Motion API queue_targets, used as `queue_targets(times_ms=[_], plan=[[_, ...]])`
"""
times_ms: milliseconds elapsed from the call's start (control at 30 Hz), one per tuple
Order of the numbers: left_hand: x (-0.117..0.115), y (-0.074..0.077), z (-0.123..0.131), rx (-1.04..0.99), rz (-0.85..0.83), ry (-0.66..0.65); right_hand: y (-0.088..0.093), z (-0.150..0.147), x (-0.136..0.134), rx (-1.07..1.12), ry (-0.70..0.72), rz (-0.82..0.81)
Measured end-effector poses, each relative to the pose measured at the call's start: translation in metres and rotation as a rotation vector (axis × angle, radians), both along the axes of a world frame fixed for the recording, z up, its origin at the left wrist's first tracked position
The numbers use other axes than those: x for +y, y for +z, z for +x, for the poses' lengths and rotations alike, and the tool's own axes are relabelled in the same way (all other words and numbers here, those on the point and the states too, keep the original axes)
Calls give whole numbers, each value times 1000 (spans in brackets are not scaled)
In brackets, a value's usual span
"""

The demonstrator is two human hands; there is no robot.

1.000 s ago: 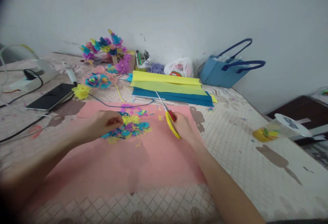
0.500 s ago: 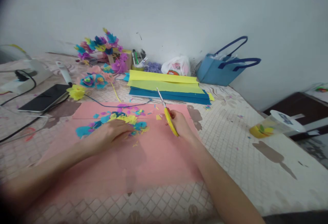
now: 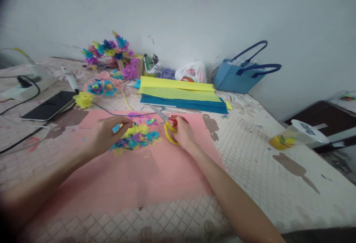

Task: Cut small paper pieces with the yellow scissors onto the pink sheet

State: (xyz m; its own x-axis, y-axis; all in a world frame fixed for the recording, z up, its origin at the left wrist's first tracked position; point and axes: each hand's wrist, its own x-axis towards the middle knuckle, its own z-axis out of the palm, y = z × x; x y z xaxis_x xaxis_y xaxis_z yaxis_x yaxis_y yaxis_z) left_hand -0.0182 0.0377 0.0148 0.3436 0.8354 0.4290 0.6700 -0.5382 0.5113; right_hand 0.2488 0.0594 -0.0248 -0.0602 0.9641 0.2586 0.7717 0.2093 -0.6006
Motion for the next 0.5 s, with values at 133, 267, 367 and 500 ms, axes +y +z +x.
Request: queue_targets(times_ms=[133, 267, 367, 500], plan=[[-1, -3, 1, -57, -45, 18, 0, 2, 3, 67, -49, -11], [-8, -5, 9, -144, -165, -27, 11, 2, -8, 174, -30, -80], [-16, -3, 17, -193, -275, -91, 20, -2, -20, 262, 65, -164], [-23, -6, 23, -137, -303, -147, 23, -5, -25, 419, 106, -212]])
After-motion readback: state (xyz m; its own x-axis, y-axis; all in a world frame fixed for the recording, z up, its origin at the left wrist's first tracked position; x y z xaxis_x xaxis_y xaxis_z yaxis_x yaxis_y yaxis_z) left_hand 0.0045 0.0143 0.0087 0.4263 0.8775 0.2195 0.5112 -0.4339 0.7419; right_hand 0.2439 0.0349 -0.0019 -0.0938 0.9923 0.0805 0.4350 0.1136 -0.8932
